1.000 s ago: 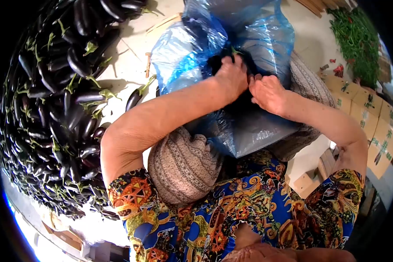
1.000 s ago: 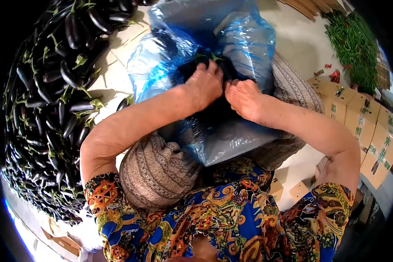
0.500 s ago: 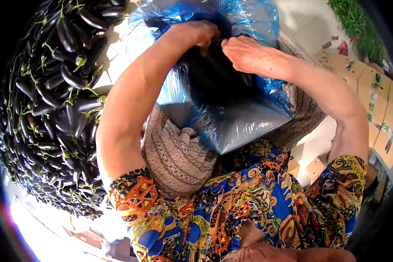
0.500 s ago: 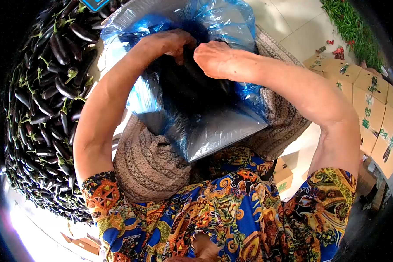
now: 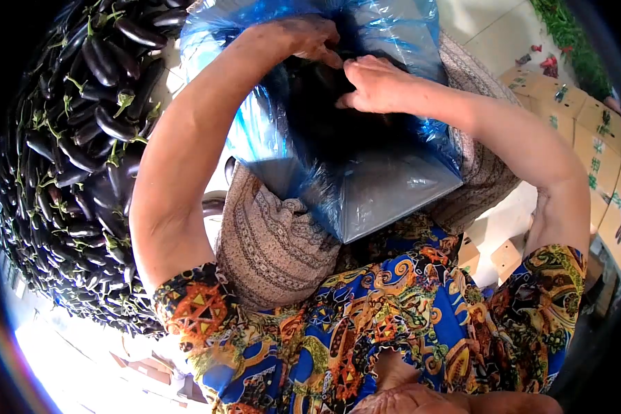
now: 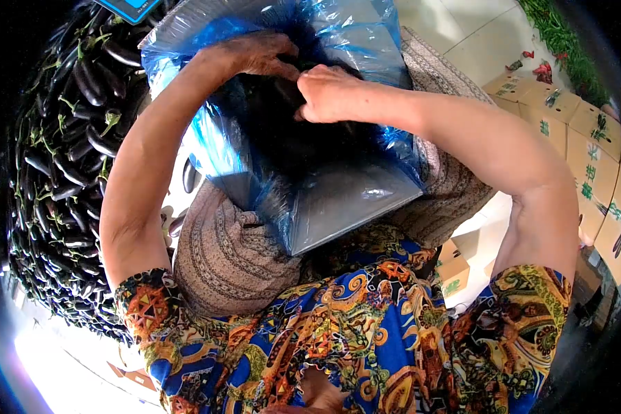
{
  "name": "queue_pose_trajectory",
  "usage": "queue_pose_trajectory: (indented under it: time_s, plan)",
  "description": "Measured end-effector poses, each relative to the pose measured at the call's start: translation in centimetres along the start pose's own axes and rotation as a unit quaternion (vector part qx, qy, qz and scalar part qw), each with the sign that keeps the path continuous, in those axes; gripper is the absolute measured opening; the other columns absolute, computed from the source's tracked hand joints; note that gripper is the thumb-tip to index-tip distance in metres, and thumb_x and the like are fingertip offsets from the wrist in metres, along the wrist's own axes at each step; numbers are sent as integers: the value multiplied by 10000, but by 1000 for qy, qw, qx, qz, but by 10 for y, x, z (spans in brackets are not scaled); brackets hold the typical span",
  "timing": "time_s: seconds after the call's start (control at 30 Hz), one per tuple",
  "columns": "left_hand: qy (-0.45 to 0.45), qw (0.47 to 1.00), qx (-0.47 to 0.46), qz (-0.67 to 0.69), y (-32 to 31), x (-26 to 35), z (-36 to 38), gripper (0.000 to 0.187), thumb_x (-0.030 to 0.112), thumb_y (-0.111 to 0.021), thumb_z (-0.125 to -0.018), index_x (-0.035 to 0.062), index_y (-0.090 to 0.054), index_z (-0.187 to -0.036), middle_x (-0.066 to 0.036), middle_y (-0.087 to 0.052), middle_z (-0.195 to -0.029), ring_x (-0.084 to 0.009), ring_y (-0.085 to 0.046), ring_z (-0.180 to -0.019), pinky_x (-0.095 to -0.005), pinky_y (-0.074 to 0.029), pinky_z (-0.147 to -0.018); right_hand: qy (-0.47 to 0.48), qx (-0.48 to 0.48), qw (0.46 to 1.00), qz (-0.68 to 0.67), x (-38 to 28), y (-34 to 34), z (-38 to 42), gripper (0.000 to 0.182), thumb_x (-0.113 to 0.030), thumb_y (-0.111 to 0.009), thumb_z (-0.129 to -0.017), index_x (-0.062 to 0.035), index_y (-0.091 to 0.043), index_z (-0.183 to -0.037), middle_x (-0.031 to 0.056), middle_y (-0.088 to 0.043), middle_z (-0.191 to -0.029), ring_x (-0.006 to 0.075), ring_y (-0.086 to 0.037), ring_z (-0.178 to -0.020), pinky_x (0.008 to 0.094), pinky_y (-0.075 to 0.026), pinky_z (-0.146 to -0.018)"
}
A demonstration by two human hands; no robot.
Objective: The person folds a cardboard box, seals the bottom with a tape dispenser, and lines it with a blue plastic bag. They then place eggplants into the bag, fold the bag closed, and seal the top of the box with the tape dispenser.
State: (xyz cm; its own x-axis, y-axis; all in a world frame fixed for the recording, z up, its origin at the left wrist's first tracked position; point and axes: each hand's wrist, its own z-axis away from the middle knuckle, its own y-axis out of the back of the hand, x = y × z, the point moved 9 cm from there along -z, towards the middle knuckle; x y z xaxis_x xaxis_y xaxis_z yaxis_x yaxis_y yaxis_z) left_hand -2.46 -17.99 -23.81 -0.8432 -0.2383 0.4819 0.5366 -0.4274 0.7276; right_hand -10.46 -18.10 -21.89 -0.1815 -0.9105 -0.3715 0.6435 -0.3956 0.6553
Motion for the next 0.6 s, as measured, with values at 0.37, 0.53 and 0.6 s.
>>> queue_pose_trajectory:
  time_s: [0.37,0.53,0.6]
  plan:
    - [51,995,-58,-68,-21,-20,37,489,289,-671,-790,11,-587,-1183,-174,-627,-1164,-328,-578,-1115,-404,-466,-917,-63,23,998,16,10,-11,-21,457,-264,-679,-819,54,-543,-1119,254,-623,-1099,426,-593,-1053,477,-499,-890]
    - [129,980,-151,12,-33,-26,36,523,423,-742,-737,41,-671,-1087,-180,-636,-1147,-343,-595,-1077,-401,-470,-924,-68,28,997,6,13,-4,-22,485,-293,-702,-805,55,-559,-1111,256,-633,-1080,421,-606,-1037,462,-509,-878]
    - [32,998,-57,1,-8,-10,37,522,455,-739,-747,31,-681,-1046,-182,-664,-1024,-334,-631,-976,-402,-493,-831,-73,6,997,8,13,-6,-21,481,-302,-710,-801,58,-575,-1091,256,-638,-1072,419,-612,-1026,457,-515,-867]
